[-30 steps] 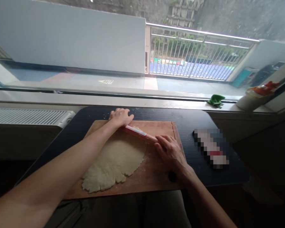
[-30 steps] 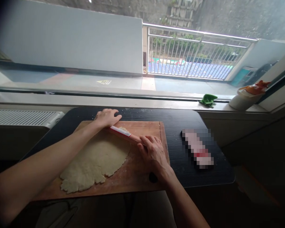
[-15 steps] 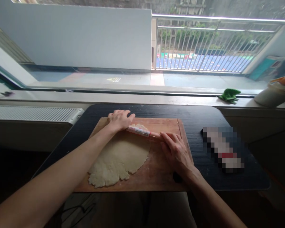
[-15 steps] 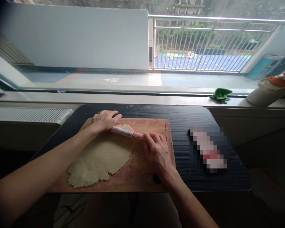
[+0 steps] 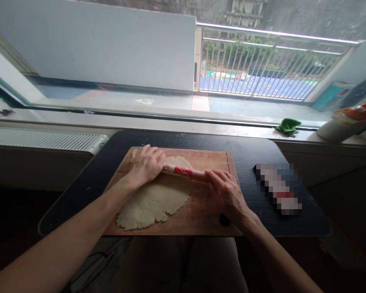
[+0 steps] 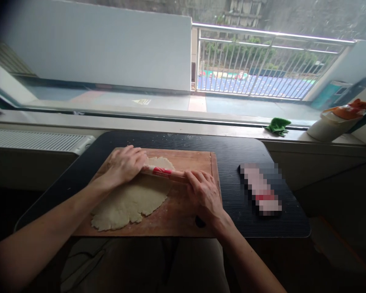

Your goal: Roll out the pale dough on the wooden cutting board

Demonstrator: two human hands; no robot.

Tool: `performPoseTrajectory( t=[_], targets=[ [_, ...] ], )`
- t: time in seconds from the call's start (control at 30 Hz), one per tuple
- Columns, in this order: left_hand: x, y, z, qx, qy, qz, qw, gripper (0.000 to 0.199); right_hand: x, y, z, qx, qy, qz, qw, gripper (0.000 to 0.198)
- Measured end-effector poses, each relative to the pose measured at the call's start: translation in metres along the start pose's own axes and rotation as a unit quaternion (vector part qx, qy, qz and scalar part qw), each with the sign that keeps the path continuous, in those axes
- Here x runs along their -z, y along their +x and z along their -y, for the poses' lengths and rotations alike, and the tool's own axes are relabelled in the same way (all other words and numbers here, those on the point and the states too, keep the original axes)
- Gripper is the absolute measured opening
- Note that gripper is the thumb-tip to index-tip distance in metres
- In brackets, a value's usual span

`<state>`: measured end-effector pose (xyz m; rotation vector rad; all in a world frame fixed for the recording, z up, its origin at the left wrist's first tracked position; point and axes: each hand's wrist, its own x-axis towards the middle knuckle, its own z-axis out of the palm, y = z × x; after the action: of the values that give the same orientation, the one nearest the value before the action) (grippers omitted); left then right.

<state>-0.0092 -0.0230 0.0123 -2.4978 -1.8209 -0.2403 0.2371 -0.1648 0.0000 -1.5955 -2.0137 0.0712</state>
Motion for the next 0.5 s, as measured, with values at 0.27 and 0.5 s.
performPoseTrajectory(
  t=[0.27,0.5],
  targets=[
    [0.000,0.016,-0.008,0.028,0.018,0.017,0.999,0.042,-0.012,0.032,-0.015,0.001,-0.058,0.020,0.998,0.028],
    [-0.003,0.042,-0.016,0.070,-0.002,0.020,0.997,0.043,-0.015,0.065,-0.024,-0.023,-0.114,0.040,0.992,0.041]
  ],
)
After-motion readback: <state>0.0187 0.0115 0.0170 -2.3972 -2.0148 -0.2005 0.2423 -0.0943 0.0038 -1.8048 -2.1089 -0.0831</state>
